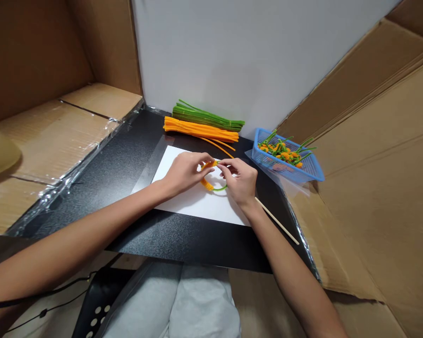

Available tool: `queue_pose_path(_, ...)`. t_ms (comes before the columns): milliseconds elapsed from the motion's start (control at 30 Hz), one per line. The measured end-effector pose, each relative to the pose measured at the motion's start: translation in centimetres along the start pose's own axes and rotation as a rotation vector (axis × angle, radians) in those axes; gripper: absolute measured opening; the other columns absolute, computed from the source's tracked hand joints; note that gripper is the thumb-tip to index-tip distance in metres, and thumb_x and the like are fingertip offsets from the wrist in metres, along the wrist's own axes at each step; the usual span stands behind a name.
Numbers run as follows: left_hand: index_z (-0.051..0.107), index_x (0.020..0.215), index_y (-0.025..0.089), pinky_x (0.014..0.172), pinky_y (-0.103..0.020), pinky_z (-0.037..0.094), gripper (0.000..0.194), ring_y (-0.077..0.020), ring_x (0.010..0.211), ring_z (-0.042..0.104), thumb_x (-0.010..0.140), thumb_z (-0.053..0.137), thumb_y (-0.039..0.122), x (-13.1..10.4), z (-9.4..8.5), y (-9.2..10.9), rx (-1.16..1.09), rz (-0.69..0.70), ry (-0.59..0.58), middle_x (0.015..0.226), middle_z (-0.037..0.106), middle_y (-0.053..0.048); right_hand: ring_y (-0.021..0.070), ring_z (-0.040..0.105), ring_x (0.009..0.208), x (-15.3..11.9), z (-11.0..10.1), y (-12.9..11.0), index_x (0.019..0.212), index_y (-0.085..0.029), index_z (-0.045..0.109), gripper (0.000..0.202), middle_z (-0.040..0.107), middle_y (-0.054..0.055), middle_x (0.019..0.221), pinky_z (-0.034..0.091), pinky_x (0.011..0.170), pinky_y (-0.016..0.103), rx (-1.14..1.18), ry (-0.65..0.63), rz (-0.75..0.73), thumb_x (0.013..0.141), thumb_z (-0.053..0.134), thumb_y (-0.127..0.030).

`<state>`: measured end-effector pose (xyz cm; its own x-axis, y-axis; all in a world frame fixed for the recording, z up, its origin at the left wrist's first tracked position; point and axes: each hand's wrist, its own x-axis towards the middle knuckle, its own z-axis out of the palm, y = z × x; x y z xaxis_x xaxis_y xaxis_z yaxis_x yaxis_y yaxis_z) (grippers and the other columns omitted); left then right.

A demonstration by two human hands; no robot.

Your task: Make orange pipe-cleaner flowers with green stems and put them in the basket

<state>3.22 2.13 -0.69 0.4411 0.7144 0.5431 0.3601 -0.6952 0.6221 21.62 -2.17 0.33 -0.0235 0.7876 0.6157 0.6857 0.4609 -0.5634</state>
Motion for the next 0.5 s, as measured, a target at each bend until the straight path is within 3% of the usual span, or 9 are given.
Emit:
queue_pose_path(133,0.068,0.111,0.019,0.08,-0.034,0.049,0.033,-0.0227,0.091,0.066,0.083,0.071,0.037,-0.08,-0.15,0.14,0.178,0.017,0.022,0.101,0.075,-0.007,0.0164,0.067,0.062,0.08,-0.02,0.24,0.082,-0.02,0.071,0.012,0.073,0.004,0.08,0.055,0.06,0.03,0.021,0.056,0.071,0.088,0.063,-0.026)
queue_pose_path(300,0.07,0.098,0.019,0.075,-0.032,0.045,0.017,-0.0218,0.086,0.062,0.082,0.065,0.018,-0.01,0.24,-0.3,0.253,0.062,-0.002,0.091,0.074,-0.005,0.0142,0.065,0.053,-0.02,0.25,-0.13,0.082,-0.019,0.068,0.014,0.071,0.002,0.074,0.053,0.055,0.028,0.078,0.013,0.145,0.088,0.063,-0.03)
queue_pose_path(500,0.071,0.096,0.018,0.073,-0.031,0.044,0.02,-0.0205,0.08,0.061,0.081,0.059,0.012,0.2,0.18,-0.41,0.21,0.065,-0.02,0.089,0.074,-0.005,0.0143,0.064,0.052,-0.12,0.47,-0.23,0.086,-0.021,0.058,0.01,0.065,-0.001,0.066,0.048,0.052,0.025,0.095,-0.056,0.176,0.092,0.055,-0.028)
